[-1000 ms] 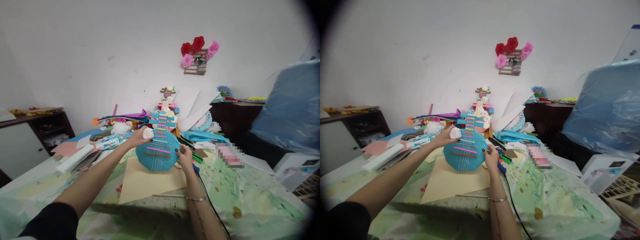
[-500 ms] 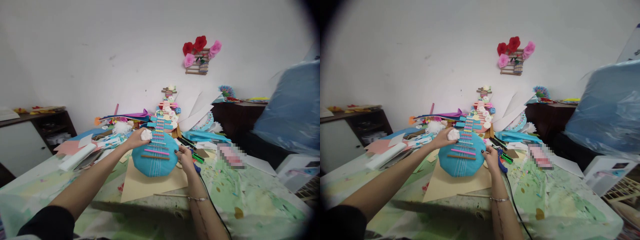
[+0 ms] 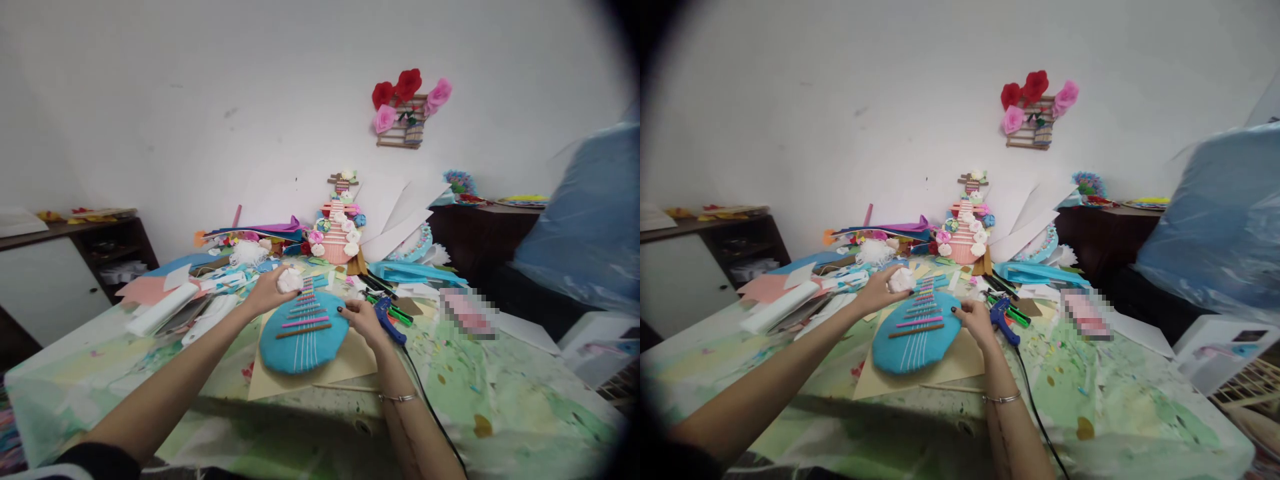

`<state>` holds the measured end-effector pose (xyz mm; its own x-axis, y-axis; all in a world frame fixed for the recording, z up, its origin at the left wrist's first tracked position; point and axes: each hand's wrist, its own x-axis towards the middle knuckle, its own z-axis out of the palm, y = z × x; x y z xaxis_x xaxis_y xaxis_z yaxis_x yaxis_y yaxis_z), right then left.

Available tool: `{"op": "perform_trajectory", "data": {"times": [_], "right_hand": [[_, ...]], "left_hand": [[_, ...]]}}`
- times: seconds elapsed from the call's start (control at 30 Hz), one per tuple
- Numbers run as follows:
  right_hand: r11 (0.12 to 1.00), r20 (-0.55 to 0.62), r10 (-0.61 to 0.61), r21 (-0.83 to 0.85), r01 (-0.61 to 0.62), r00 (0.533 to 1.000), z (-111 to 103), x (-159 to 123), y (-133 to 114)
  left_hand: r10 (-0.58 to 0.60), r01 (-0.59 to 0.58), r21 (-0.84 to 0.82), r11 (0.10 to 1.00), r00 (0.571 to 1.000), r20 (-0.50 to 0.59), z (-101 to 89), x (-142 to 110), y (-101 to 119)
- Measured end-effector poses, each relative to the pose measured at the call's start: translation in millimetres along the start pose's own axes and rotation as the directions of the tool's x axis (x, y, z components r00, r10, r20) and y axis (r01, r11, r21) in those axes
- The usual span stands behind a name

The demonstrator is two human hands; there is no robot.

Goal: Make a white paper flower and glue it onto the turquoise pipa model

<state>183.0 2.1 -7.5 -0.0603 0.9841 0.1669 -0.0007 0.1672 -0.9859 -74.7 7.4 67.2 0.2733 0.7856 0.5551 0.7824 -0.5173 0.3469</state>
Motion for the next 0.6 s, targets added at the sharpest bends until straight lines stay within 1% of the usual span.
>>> {"op": "perform_trajectory", "data": {"times": [0.1, 0.17, 0.2, 0.27, 0.37, 0.4, 0.47, 0.53, 0.6], "right_hand": [[0.997, -0.067, -0.079, -0.009, 0.078, 0.995, 2.5, -1.0, 0.7], [0.991, -0.073, -0.127, 0.022, 0.129, 0.989, 6.6, -4.4, -1.2], [0.988, -0.053, -0.142, 0.05, 0.145, 0.988, 9.7, -6.9, -2.8], [0.982, 0.036, -0.153, 0.119, 0.147, 0.988, 17.9, -12.9, -6.5], [0.973, 0.225, -0.132, 0.218, 0.083, 0.965, 30.2, -22.3, -11.1], [0.963, 0.295, -0.126, 0.268, 0.045, 0.947, 33.0, -24.9, -12.1], [0.916, 0.422, -0.117, 0.396, -0.067, 0.899, 35.9, -28.7, -13.7], [0.864, 0.467, -0.109, 0.481, -0.149, 0.877, 35.7, -30.5, -14.8], [0.845, 0.441, -0.091, 0.509, -0.165, 0.893, 34.1, -30.9, -15.4]], "left_hand": [[0.048, -0.045, -0.045, 0.998, 0.998, 0.052, 4.0, -16.8, 22.7], [0.099, -0.088, -0.108, 0.99, 0.991, 0.095, 8.2, -26.5, 36.6], [0.113, -0.098, -0.139, 0.985, 0.988, 0.102, 10.7, -30.2, 42.4], [0.143, -0.123, -0.185, 0.975, 0.984, 0.103, 16.3, -34.8, 51.1], [0.204, -0.185, -0.204, 0.961, 0.976, 0.08, 25.3, -35.3, 58.9], [0.227, -0.207, -0.207, 0.956, 0.971, 0.078, 28.1, -34.5, 60.8], [0.257, -0.235, -0.211, 0.949, 0.963, 0.081, 33.2, -32.5, 63.9], [0.261, -0.241, -0.203, 0.949, 0.962, 0.081, 37.6, -30.7, 66.2], [0.26, -0.24, -0.192, 0.952, 0.962, 0.081, 41.1, -29.1, 67.3]]}}
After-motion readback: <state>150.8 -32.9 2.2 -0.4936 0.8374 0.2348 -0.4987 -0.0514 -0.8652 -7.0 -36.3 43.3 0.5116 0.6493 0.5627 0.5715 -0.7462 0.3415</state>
